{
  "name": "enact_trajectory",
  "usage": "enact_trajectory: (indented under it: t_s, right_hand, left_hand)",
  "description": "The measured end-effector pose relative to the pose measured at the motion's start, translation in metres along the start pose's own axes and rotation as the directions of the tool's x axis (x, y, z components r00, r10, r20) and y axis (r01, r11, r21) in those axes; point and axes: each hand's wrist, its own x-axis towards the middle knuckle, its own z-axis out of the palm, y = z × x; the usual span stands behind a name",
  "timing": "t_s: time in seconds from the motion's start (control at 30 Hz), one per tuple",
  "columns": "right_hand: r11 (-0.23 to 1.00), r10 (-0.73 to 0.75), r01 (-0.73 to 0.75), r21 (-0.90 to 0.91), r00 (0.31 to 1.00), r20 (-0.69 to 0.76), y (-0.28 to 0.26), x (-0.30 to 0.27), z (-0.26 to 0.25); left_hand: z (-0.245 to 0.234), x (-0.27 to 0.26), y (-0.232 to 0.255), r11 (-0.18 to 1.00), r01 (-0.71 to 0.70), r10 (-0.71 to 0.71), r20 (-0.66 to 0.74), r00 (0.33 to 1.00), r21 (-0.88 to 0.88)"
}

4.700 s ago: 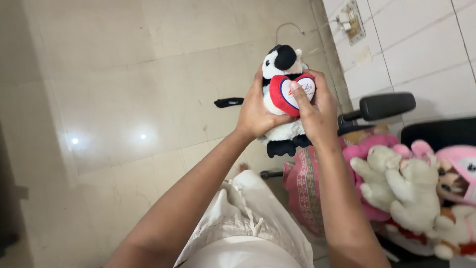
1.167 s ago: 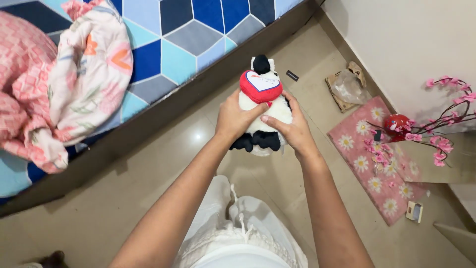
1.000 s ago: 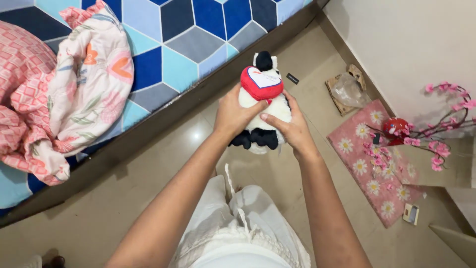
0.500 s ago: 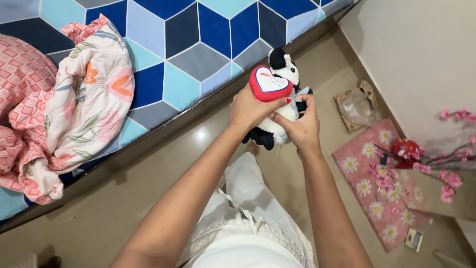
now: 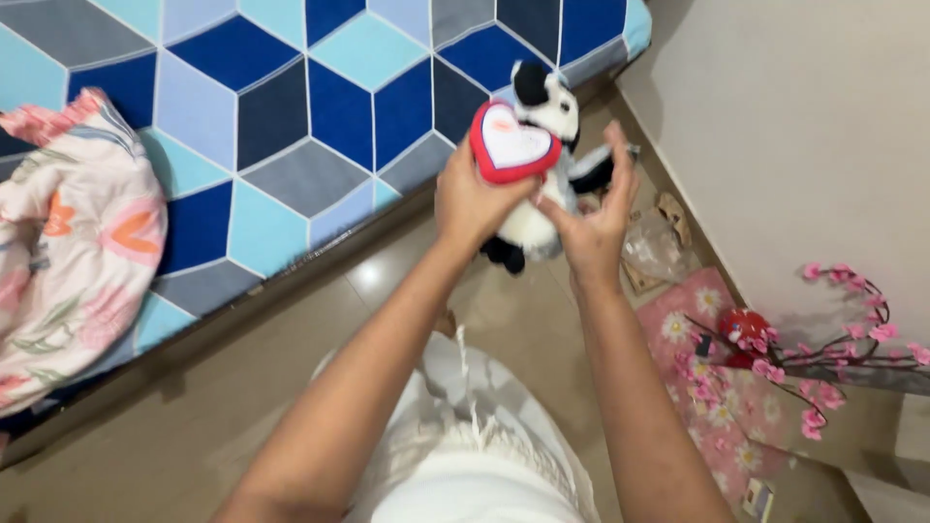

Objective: The person hangs a small doll on a wall fixture, then repeatedly picks up various stuffed animals from a chair and places them on a pillow on the bed. The person handles a white bear, a penguin, a cat, and a purple bear, arranging them in a group.

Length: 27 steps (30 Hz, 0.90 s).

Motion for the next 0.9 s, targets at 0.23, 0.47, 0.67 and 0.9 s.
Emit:
enact_trajectory:
  t_s: [0.23,0.47,0.67,0.9]
  right_hand:
    - [0.946,-0.013,0.02,0.324,1.0,-0.023,0.005,0.065,0.001]
    - [0.996,0.043,-0.029,0.088,0.986,-0.16,0.031,0.12,0.007]
    - [0.968,0.159,-0.138,0.207,0.983,-0.087,0.048,0.187,0.015]
    - [0.807,0.366,-0.344,0.48,0.929,0.05,0.067,0.268,0.043]
  left_hand:
    - [0.026,0.05,0.016,0.977,-0.175,0.178,-0.019,0.984,0.125]
    - [0.041,0.111,0.028,0.985,-0.137,0.144,-0.066,0.987,0.102]
    - [0.058,0.188,0.034,0.981,-0.167,0.175,-0.08,0.981,0.099]
    - [0.064,0.266,0.037,0.982,-0.145,0.145,0.01,0.989,0.122]
